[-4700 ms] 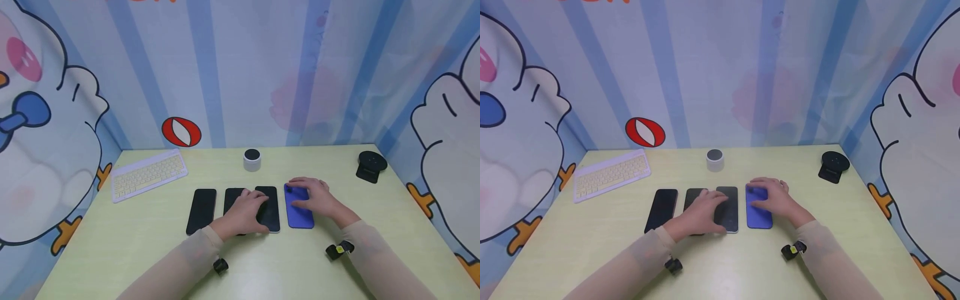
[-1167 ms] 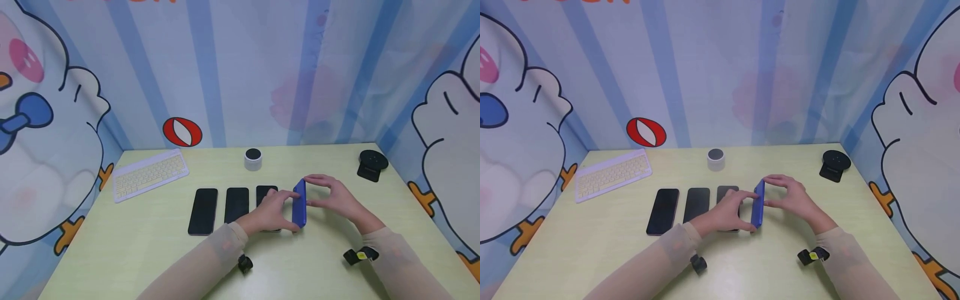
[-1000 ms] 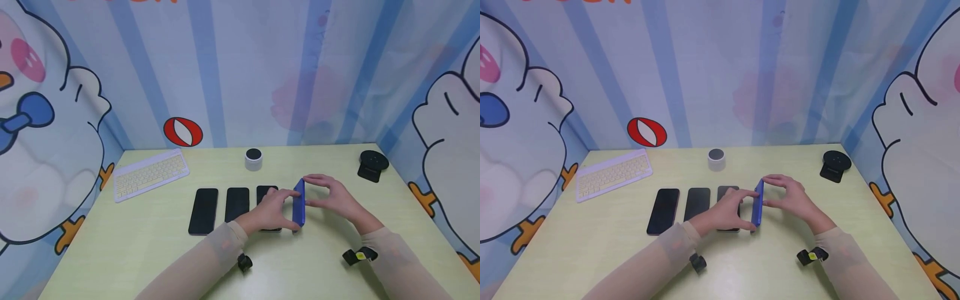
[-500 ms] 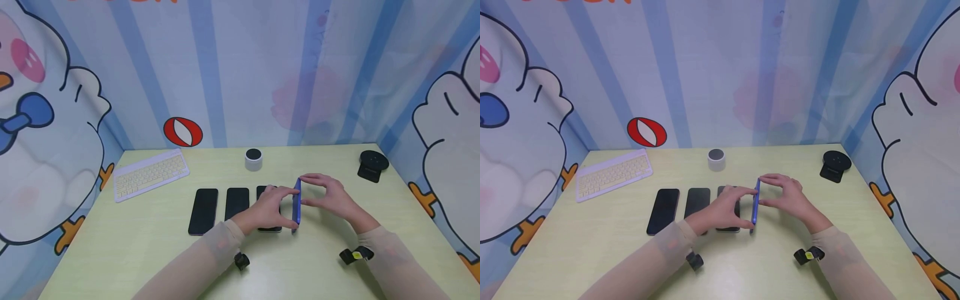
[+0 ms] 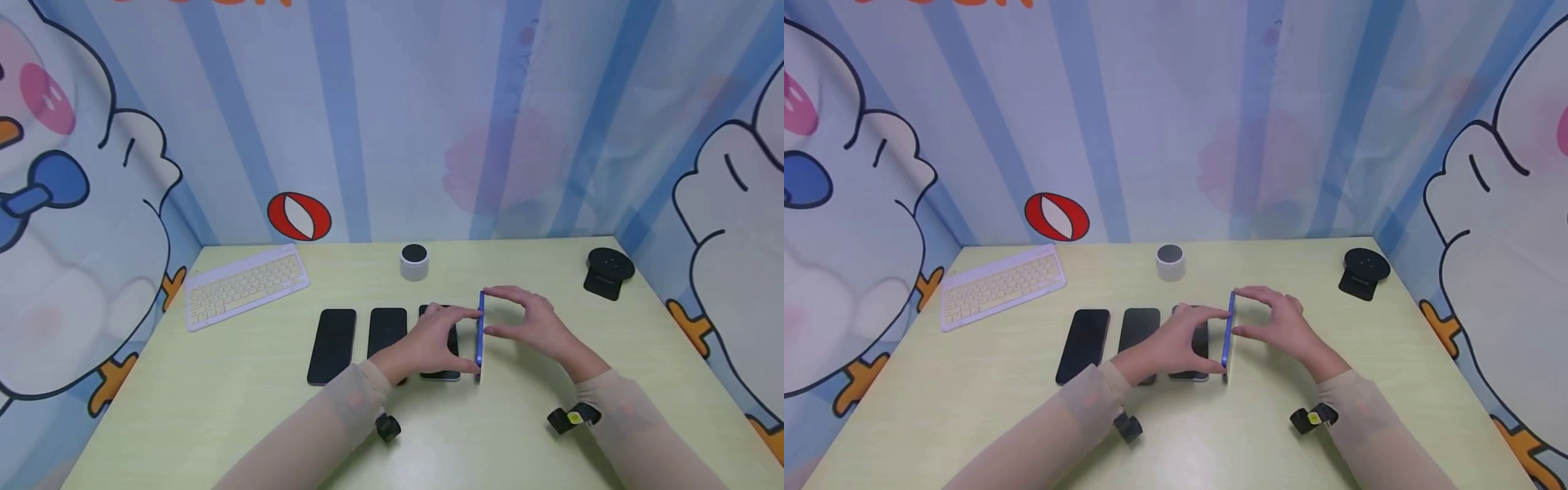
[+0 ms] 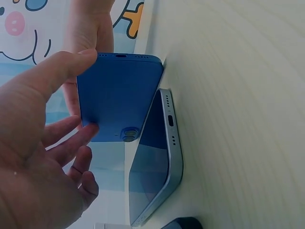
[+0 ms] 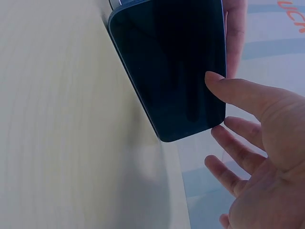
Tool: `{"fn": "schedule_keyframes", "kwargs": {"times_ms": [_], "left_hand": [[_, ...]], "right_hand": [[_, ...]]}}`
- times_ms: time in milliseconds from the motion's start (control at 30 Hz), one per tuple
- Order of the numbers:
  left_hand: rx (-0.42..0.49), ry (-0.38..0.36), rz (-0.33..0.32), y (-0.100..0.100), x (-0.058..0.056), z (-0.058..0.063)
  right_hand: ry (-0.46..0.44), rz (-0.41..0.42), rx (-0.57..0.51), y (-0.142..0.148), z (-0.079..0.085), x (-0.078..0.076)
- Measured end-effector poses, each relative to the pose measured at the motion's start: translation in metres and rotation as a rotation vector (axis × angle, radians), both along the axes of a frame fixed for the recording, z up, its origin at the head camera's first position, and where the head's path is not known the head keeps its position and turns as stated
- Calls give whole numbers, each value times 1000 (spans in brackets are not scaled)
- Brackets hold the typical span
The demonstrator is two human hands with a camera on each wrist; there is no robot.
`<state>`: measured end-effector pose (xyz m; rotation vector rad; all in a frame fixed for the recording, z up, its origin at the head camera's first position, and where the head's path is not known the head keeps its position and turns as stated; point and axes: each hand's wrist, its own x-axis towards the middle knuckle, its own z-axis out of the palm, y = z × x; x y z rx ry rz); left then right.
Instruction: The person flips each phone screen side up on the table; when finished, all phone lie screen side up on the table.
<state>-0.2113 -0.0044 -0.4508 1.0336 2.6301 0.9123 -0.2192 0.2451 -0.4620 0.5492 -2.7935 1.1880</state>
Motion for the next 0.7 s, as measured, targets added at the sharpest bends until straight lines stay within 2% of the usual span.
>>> {"fn": "schedule_keyframes", "kwargs": {"times_ms": [200,400,700], "left_hand": [[27,-44,11,-6,1,-1],[51,-70,21,-9,1,-4],[81,-103,39,-14,4,-5]], "right_hand": [[5,2,18,-2,-4,-3],[14,3,83,-1,-10,-4],[-39,5,184,2,-20,-7]]}}
